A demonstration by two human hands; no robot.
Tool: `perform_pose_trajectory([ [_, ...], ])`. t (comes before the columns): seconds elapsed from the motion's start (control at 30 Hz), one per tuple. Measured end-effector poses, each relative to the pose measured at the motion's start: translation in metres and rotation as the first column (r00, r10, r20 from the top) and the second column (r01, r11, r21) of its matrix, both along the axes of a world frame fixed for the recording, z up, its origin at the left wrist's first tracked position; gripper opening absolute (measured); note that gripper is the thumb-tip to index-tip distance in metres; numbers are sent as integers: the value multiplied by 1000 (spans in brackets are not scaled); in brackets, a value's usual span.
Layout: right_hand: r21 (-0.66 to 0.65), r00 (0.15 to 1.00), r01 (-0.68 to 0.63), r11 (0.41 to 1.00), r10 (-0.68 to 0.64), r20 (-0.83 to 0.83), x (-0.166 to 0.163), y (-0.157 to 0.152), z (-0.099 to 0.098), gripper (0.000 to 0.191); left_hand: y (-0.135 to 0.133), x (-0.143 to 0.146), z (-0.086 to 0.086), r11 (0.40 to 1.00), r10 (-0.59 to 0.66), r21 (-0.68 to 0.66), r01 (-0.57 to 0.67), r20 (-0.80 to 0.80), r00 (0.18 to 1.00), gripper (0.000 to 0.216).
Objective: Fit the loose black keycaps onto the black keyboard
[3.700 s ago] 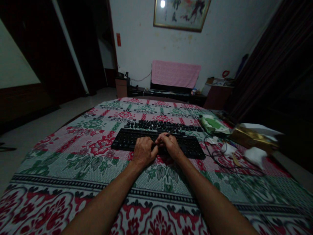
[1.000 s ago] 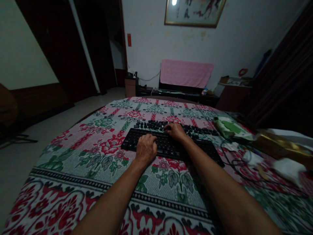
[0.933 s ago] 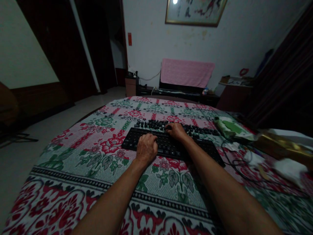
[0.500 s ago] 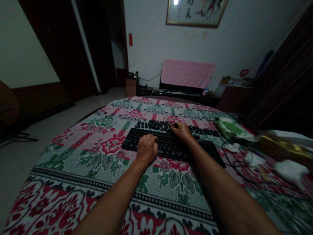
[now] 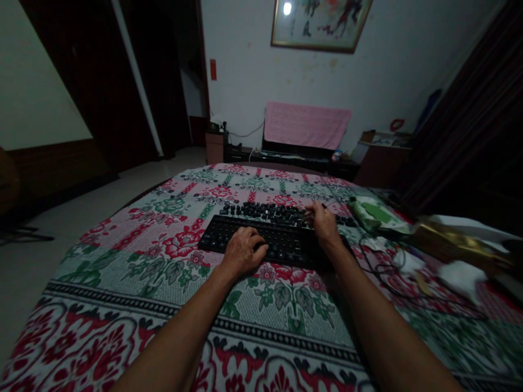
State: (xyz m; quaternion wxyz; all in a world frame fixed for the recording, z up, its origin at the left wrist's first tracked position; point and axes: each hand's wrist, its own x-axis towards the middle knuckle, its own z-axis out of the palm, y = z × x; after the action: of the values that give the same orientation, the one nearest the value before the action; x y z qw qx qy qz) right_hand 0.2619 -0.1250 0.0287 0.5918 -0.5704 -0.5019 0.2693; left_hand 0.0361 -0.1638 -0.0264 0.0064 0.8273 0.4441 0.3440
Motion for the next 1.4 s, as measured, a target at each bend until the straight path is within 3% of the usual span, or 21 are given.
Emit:
perform_pose_trajectory([
  [0.2, -70, 971, -239, 969, 240, 12, -5, -26, -3, 35, 2, -10, 2, 989, -124, -92, 117, -72, 990, 39],
  [0.47, -132, 945, -311, 941, 321, 62, -10, -36, -6, 25, 5, -12, 2, 978, -164, -150, 145, -124, 979, 44],
  [0.6, -178, 901, -418, 891, 432, 45, -14, -37, -9, 27, 3, -11, 5, 979, -147, -162, 127, -120, 982, 42],
  [0.73, -191, 833, -511, 838, 538, 131, -17, -40, -7, 25, -2, -5, 8, 979, -135, -165, 116, -107, 985, 41],
  [1.1, -231, 646, -617, 752, 652, 396, -11, -45, -1, 15, -9, 4, 6, 983, -152, -126, 136, -134, 979, 41],
  [1.4, -252, 532, -637, 728, 652, 541, -15, -47, -2, 14, -8, 4, 6, 982, -154, -136, 134, -147, 977, 39],
])
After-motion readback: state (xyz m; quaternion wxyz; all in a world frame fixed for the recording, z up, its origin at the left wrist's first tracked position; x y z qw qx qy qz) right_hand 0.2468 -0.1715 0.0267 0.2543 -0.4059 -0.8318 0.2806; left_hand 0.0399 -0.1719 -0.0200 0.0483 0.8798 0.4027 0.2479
